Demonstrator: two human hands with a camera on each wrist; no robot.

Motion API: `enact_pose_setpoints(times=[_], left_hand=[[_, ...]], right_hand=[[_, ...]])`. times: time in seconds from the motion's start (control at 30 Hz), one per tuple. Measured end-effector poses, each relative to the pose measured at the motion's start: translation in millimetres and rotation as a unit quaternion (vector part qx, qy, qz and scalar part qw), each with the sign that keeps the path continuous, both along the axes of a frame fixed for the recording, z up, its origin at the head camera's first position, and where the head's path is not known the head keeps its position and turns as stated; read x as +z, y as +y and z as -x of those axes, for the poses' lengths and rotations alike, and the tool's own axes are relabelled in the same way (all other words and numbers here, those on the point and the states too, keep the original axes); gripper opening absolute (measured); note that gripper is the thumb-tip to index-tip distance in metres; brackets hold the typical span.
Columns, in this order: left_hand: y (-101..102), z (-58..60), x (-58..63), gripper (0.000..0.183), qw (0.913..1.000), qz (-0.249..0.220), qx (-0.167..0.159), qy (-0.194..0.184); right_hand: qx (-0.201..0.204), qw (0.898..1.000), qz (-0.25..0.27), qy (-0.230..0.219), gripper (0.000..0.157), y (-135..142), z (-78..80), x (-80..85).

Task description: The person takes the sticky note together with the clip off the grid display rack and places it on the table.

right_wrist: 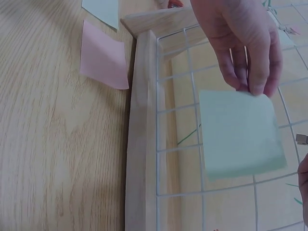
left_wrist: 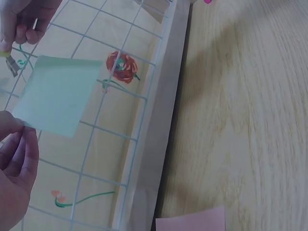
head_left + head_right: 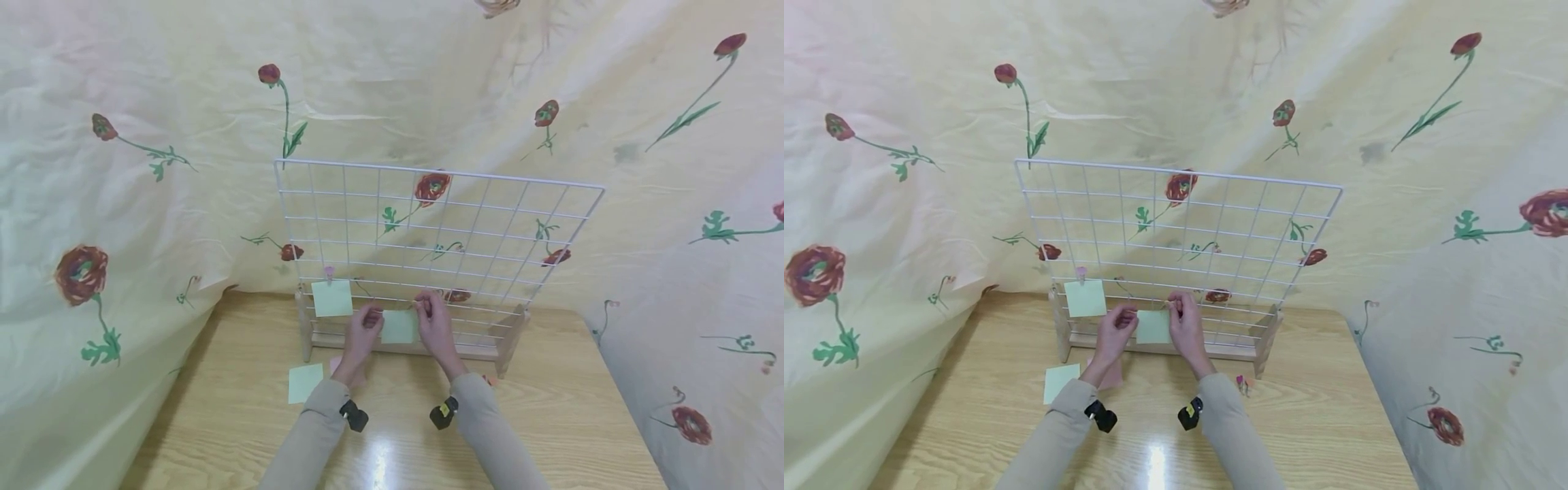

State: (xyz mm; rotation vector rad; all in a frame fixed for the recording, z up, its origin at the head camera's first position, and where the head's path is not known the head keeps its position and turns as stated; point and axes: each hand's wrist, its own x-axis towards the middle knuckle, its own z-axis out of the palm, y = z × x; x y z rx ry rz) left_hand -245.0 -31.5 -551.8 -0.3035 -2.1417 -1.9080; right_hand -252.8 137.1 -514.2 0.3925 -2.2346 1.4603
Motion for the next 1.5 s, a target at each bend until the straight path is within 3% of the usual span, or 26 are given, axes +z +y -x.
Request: enact_pose_setpoints(times=[0.27,0.47,0.53,0.77,0.93,1.27,1.5], left_hand=[[-7,-6.2,-1.6,0.019,0.9998,0.016,0.006,-0.004],[-13,-22.1,21.8,0.018,0.9994,0.028,0.002,0.018],[-16,-24.4,23.6,0.018,0.9992,0.032,0.005,0.021],[-26,-16.3,-10.8,0.02,0.9989,0.044,0.012,0.005],[-35,-21.2,-22.1,0.019,0.998,0.063,0.005,0.01],[-48,-29.5,-30.6,0.02,0.9972,0.073,0.013,-0.011],[-52,-31.8,-31.6,0.021,0.9972,0.069,0.022,-0.017]], right_hand=[[0.008,1.0,0.013,-0.009,0.011,4,-2.5,-0.4],[0.017,0.999,0.02,-0.039,0.015,6,-5.6,0.0],[0.025,0.999,0.019,-0.039,0.018,6,-8.4,1.5],[0.072,0.997,0.003,0.002,0.021,5,-30.1,23.1],[0.072,0.997,0.013,-0.015,0.02,9,-34.4,20.1],[0.069,0.994,0.025,-0.077,0.02,20,-39.7,12.3],[0.072,0.995,0.015,-0.067,0.02,27,-41.3,6.5]])
